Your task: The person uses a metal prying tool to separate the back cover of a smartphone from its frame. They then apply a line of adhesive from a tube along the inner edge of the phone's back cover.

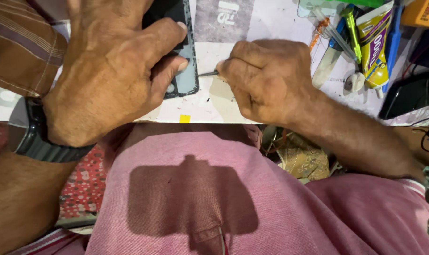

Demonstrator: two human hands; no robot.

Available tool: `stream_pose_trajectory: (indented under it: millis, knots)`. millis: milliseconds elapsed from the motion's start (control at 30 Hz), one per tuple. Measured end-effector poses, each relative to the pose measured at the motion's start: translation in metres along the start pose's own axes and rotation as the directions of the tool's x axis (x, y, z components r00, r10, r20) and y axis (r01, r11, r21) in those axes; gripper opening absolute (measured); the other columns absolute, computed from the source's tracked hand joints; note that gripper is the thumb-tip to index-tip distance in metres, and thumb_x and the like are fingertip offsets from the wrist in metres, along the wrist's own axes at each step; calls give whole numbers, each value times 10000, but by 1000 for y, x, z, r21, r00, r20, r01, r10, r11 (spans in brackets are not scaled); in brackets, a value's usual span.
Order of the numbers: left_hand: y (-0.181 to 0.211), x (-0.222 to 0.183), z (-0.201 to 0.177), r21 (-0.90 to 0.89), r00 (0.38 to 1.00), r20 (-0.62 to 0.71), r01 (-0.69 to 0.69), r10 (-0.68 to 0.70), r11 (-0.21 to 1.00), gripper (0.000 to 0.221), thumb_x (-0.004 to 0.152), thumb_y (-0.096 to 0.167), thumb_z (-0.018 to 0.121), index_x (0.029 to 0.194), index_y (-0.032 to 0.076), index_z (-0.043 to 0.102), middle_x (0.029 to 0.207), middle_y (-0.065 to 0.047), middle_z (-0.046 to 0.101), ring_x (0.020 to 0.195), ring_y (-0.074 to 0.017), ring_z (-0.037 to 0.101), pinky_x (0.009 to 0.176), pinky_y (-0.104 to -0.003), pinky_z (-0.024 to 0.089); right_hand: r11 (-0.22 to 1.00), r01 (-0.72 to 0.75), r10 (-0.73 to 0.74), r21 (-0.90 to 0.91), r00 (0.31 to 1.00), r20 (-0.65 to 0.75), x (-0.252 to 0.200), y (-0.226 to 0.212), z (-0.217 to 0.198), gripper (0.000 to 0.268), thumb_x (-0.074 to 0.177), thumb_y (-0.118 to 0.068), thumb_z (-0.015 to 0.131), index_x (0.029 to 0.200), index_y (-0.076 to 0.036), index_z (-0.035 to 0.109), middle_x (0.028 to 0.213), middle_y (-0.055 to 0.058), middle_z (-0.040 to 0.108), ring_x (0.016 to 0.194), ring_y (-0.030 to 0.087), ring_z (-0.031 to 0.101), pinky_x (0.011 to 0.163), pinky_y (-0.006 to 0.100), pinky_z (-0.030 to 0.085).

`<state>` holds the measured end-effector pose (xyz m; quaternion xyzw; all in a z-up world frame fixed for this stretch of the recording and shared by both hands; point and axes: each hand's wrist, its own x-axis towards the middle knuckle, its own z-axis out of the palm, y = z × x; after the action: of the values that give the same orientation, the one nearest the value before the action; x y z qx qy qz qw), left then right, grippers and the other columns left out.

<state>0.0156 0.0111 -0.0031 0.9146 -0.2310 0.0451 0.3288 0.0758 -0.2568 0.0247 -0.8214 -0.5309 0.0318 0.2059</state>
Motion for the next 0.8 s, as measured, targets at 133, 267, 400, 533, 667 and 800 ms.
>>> stream_pose_trajectory:
  millis: [133,267,400,533,667,800]
  knots:
    - [0,-1,1,20,1000,-9,-18,18,1000,230,960,182,825,1115,51,718,1254,-134,569,1182,-330,521,1037,-552,324,1000,4,-5,-21,999,-38,-3,9,12,122,886,-1,748,995,-55,747,937,44,684,682,136,592,552,321,466]
    - [-2,1,2,-9,999,-29,-33,33,999,245,966,190,838,1116,42,714,1285,-135,556,1215,-317,514,1074,-566,312,996,29,-30,-80,999,-10,-13,6,21,112,932,-20,804,864,-86,743,792,26,665,535,98,508,426,314,389]
    - [-2,-2,2,-2,1000,-20,-19,19,1000,254,948,177,845,1119,39,717,1290,-146,557,1219,-333,507,1069,-573,307,999,26,-28,-47,999,-35,-3,4,19,61,924,-41,783,897,-70,737,826,40,659,566,114,526,461,303,413]
    - [-3,-1,2,-37,1000,-12,-21,21,999,262,961,167,856,1139,36,716,1305,-137,561,1238,-327,506,1099,-566,310,994,24,-28,-107,999,-30,3,-6,-1,76,883,-58,771,923,-71,708,865,38,630,643,153,588,531,328,464]
    - [-1,4,-2,-39,999,-37,-36,34,999,274,890,154,871,1071,28,708,1335,-141,564,1287,-344,487,1101,-554,309,999,-12,12,-40,1000,10,7,-1,0,117,912,-77,794,1006,-86,726,929,35,645,701,174,611,573,353,470]
    - [0,9,-6,-71,998,-57,-42,38,997,304,882,143,880,1033,-14,668,1375,-136,553,1326,-328,468,1137,-512,310,1000,-3,3,-27,1000,-9,9,8,1,106,898,-47,768,970,-82,698,924,30,639,728,187,625,601,366,489]
